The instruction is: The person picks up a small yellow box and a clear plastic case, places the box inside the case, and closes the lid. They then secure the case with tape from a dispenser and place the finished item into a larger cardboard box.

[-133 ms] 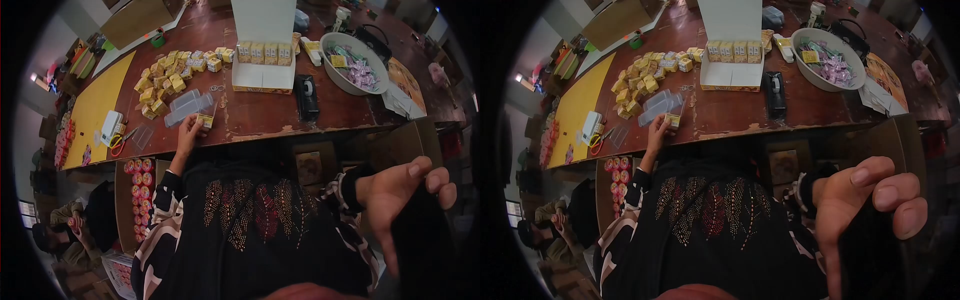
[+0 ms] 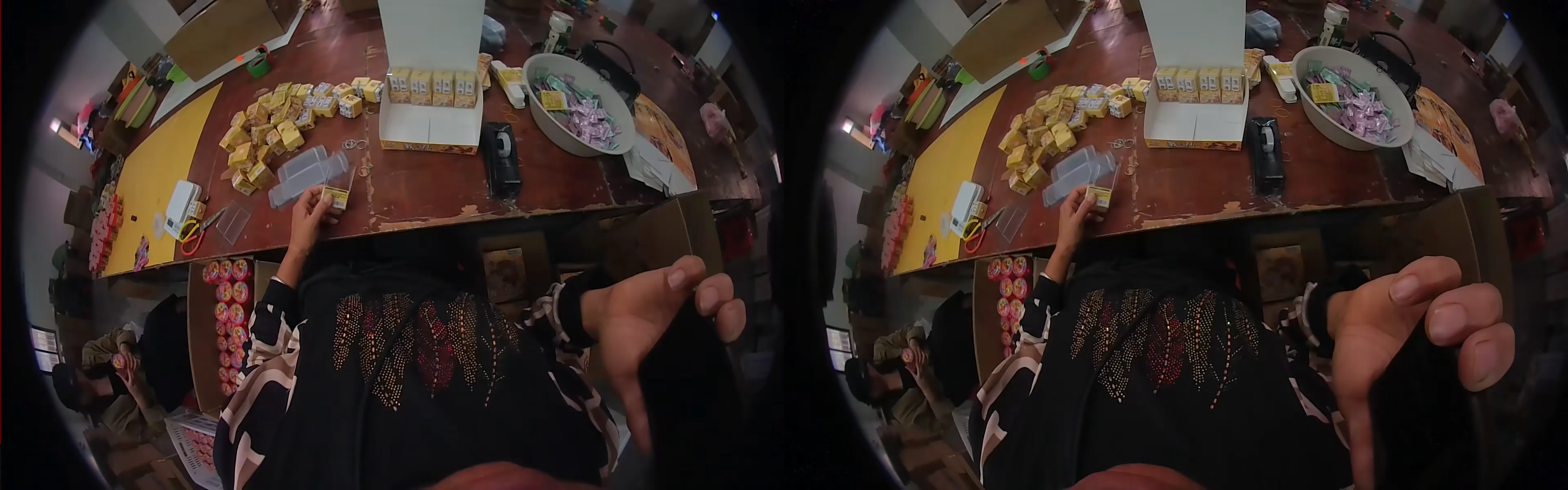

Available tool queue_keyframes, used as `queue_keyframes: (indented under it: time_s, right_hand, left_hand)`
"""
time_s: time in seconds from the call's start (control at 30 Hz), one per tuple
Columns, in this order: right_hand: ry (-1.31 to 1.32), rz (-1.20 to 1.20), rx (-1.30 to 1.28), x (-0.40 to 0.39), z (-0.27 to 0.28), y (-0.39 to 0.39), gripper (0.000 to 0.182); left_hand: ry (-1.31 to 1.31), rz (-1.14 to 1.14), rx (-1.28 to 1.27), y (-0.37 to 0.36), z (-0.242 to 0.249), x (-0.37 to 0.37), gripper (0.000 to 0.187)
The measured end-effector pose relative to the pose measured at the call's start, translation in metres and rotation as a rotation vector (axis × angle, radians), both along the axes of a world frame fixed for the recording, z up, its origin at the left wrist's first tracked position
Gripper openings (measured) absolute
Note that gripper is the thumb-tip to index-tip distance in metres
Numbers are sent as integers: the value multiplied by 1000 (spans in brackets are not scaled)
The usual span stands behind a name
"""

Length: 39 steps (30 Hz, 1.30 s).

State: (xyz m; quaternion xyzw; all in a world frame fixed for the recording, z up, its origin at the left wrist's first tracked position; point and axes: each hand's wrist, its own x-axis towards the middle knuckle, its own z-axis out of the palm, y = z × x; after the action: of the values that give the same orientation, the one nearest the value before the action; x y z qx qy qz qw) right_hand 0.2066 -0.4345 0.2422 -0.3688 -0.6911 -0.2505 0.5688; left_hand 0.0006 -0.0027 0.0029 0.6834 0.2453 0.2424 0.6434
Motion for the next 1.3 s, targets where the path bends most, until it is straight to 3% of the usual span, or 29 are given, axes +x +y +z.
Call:
queue_keyframes:
  time_s: [0.97, 1.3]
  right_hand:
    - [-26, -40, 26, -1, -1, 7, 61]
    - [42, 11, 303, -14, -2, 34, 61]
  left_hand:
    - [19, -4, 20, 2, -2, 1, 31]
    - [-4, 11, -3, -1, 2, 1, 32]
